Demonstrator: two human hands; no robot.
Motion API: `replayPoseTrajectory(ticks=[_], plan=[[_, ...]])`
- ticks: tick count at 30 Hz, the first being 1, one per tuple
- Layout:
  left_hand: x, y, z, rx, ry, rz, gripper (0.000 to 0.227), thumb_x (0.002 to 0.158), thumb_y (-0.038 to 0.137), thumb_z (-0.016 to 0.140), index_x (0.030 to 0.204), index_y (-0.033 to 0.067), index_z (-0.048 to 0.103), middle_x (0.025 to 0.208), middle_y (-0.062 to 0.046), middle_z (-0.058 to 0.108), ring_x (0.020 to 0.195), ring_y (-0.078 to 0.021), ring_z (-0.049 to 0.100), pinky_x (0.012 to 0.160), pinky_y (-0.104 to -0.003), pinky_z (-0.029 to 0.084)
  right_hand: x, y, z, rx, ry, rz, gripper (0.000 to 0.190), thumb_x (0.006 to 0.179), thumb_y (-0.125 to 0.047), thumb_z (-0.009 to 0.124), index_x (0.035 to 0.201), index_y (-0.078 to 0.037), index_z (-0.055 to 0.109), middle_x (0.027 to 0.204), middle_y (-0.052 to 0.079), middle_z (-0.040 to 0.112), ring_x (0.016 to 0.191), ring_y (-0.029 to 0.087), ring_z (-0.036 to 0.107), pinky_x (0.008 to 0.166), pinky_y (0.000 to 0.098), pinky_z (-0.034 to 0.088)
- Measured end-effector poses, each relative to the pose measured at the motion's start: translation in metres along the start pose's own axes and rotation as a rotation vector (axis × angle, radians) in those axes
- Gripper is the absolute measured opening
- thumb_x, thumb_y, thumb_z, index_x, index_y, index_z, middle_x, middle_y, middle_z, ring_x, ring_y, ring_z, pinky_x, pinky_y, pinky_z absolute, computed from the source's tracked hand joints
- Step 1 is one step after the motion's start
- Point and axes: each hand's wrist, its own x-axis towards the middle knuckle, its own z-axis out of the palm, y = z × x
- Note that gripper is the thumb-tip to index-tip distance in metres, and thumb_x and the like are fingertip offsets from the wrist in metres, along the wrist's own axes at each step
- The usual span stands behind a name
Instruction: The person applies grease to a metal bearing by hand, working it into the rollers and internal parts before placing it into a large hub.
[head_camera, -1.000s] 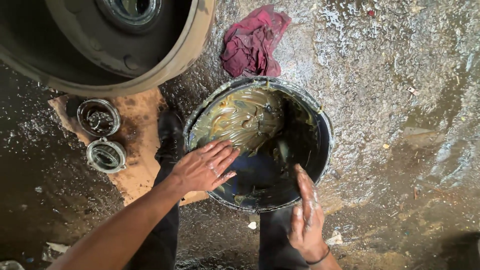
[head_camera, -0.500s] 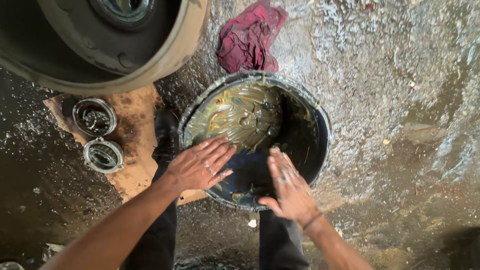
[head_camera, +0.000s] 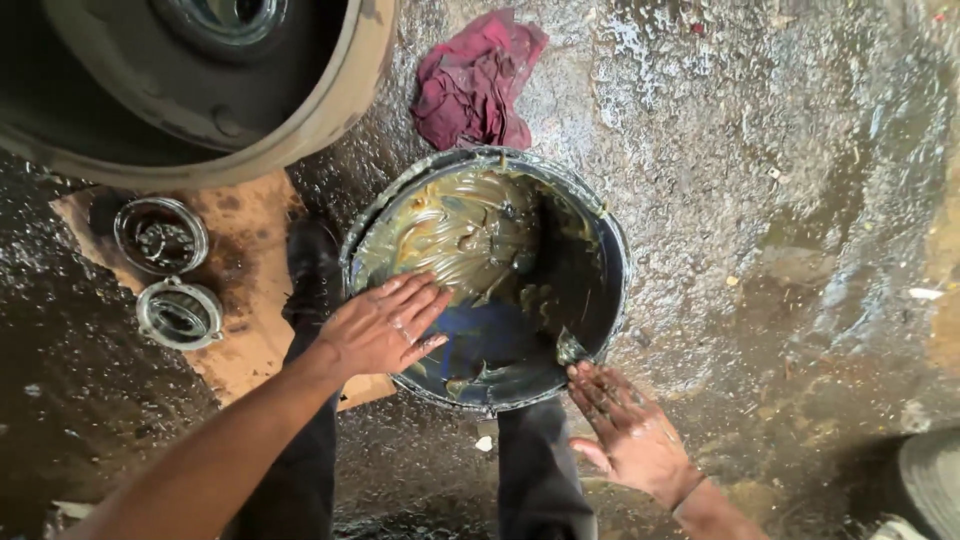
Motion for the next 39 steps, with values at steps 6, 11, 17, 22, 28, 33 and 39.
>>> replayPoseTrajectory(ticks=[6,11,17,22,28,33,39], plan=[[-0.001,0.000,0.007,0.032,0.028,0.005,0.077,0.100,0.057,0.027,0.153,0.0009,0.031,0.154,-0.014,0.042,0.144,-0.0282,0.034,0.119,-0.041,0.023,0.056,-0.035,-0.009,0.679,0.209,0.150,0.067,0.105,-0.053,0.044,0.137,0.002,0.061,0.142,0.019,0.063,0.133,0.033,0.062,0.116,0.0449,0.047],[0.003,-0.005,0.015,0.054,-0.027,0.011,0.078,0.102,0.058,0.024,0.154,0.0007,0.030,0.155,-0.013,0.040,0.145,-0.0276,0.033,0.121,-0.041,0.022,0.090,-0.052,0.011,1.438,0.369,0.313,0.068,0.108,-0.049,0.042,0.146,0.007,0.048,0.149,0.026,0.055,0.140,0.036,0.055,0.118,0.0482,0.042],[-0.001,0.000,0.014,-0.006,0.219,0.042,0.073,0.102,0.055,0.031,0.150,0.0000,0.038,0.148,-0.017,0.048,0.142,-0.0313,0.040,0.119,-0.043,0.027,-0.009,-0.044,0.059,1.815,0.364,0.539,0.077,0.105,-0.054,0.032,0.143,0.010,0.052,0.146,0.030,0.058,0.137,0.041,0.056,0.115,0.0544,0.042],[-0.003,0.001,0.002,-0.046,0.104,0.040,0.073,0.101,0.054,0.039,0.146,-0.0030,0.044,0.143,-0.017,0.052,0.137,-0.0308,0.044,0.118,-0.042,0.029,0.017,-0.052,0.049,2.247,0.454,0.414,0.083,0.114,-0.060,0.026,0.135,0.014,0.056,0.138,0.033,0.061,0.141,0.048,0.055,0.123,0.0616,0.038],[0.003,-0.011,0.008,-0.040,0.154,0.052,0.072,0.100,0.054,0.039,0.145,-0.0019,0.044,0.145,-0.016,0.052,0.140,-0.0303,0.043,0.116,-0.042,0.031,0.088,-0.051,0.041,2.552,0.478,0.441,0.095,0.099,-0.070,0.032,0.145,0.011,0.046,0.149,0.031,0.052,0.142,0.042,0.047,0.120,0.0515,0.031],[0.000,-0.007,0.008,-0.051,0.189,0.003,0.072,0.103,0.051,0.035,0.153,0.0003,0.039,0.150,-0.015,0.049,0.145,-0.0284,0.039,0.117,-0.042,0.031,0.018,-0.065,0.064,2.391,0.762,1.107,0.096,0.091,-0.070,0.036,0.142,0.011,0.047,0.147,0.026,0.056,0.140,0.039,0.051,0.118,0.0543,0.035],[-0.004,-0.004,0.007,0.016,0.109,0.034,0.076,0.106,0.057,0.029,0.152,-0.0028,0.039,0.150,-0.020,0.049,0.145,-0.0305,0.037,0.121,-0.043,0.026,-0.053,-0.040,0.106,2.106,0.894,0.812,0.092,0.107,-0.067,0.038,0.134,0.020,0.051,0.120,0.037,0.069,0.116,0.051,0.065,0.103,0.0608,0.043]])
